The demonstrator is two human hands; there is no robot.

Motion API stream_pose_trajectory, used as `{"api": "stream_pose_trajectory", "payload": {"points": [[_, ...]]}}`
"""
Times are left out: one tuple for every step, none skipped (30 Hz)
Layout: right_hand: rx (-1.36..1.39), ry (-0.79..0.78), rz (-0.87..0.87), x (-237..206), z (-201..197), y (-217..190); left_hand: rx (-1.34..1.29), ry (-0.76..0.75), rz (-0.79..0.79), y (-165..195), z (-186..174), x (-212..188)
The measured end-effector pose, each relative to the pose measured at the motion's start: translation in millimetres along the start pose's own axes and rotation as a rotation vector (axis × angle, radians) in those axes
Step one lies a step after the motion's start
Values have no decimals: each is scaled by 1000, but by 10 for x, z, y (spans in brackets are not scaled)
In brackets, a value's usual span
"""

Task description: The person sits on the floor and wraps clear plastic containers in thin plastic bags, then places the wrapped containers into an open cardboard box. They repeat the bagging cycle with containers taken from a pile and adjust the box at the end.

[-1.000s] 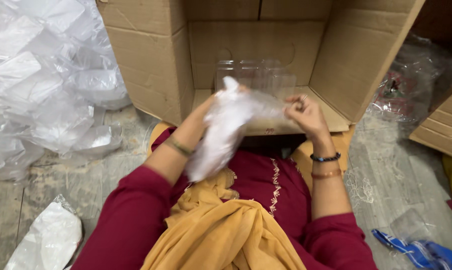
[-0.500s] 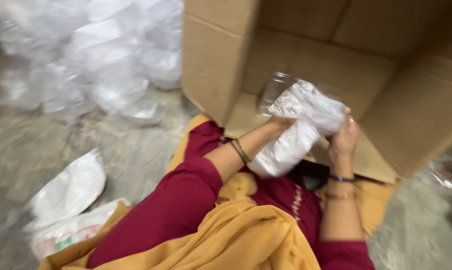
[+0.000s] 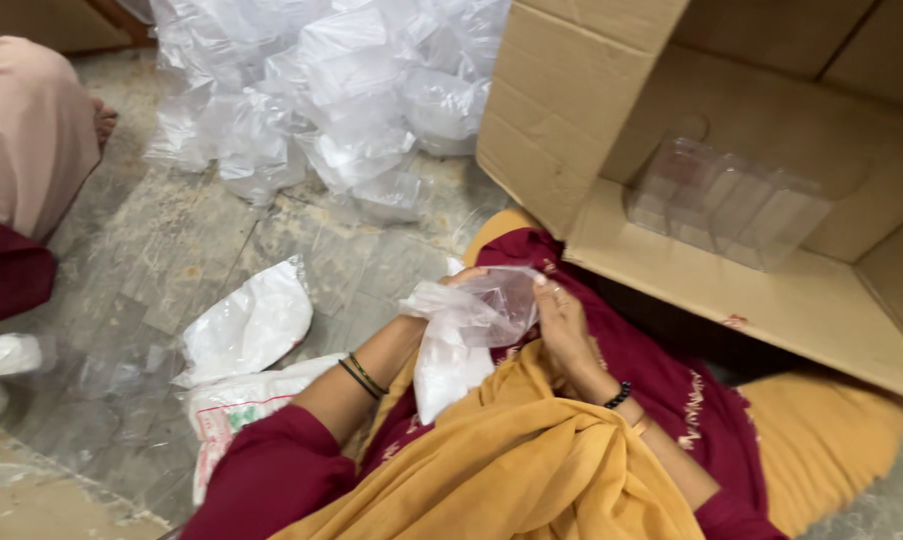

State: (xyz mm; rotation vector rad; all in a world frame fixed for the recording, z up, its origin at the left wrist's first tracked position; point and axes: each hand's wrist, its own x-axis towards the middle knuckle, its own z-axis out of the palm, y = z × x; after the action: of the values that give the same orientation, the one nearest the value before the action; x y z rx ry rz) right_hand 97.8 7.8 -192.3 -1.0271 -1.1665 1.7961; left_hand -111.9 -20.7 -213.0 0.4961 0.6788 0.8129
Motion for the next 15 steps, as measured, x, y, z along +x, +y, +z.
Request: {"api": "stream_pose_trajectory", "payload": {"points": [[21, 2, 4, 28, 22, 18, -14, -7, -5, 0, -38, -2], [39, 7, 11, 53, 35, 6, -31, -16, -10, -5, -73, -9], [23, -40, -35, 99, 46, -25, -43, -24, -12, -16, -118, -30], [5, -86, -90, 162, 60, -81, -61, -37, -28, -36, -151, -61], [-14, -129, -145, 215, 86, -128, -79, -61, -59, -67, -188, -98], [-9, -151, -113, 268, 131, -170, -96, -86, -92, -98, -221, -139], [-6, -177, -81, 325, 195, -200, -104, -110, -120, -110, -264, -173], [-1, -207, -48, 372, 255, -224, -92, -107, -125, -99, -309, -189], [-119, -191, -96, 413, 291, -249, -69, -86, -114, -47, -372, -198], [-235, -176, -144, 455, 321, -265, -51, -57, -80, 29, -435, -178], [-350, -158, -194, 486, 332, -272, -66, 40, 35, 171, -525, -137], [-464, -137, -245, 503, 321, -271, -107, 128, 158, 362, -624, -66], [-581, -114, -298, 504, 277, -266, -153, 209, 290, 578, -722, 26], [-696, -87, -349, 505, 219, -252, -219, 235, 383, 783, -811, 106], [-679, -61, -284, 490, 137, -233, -287, 233, 456, 992, -892, 198]]}}
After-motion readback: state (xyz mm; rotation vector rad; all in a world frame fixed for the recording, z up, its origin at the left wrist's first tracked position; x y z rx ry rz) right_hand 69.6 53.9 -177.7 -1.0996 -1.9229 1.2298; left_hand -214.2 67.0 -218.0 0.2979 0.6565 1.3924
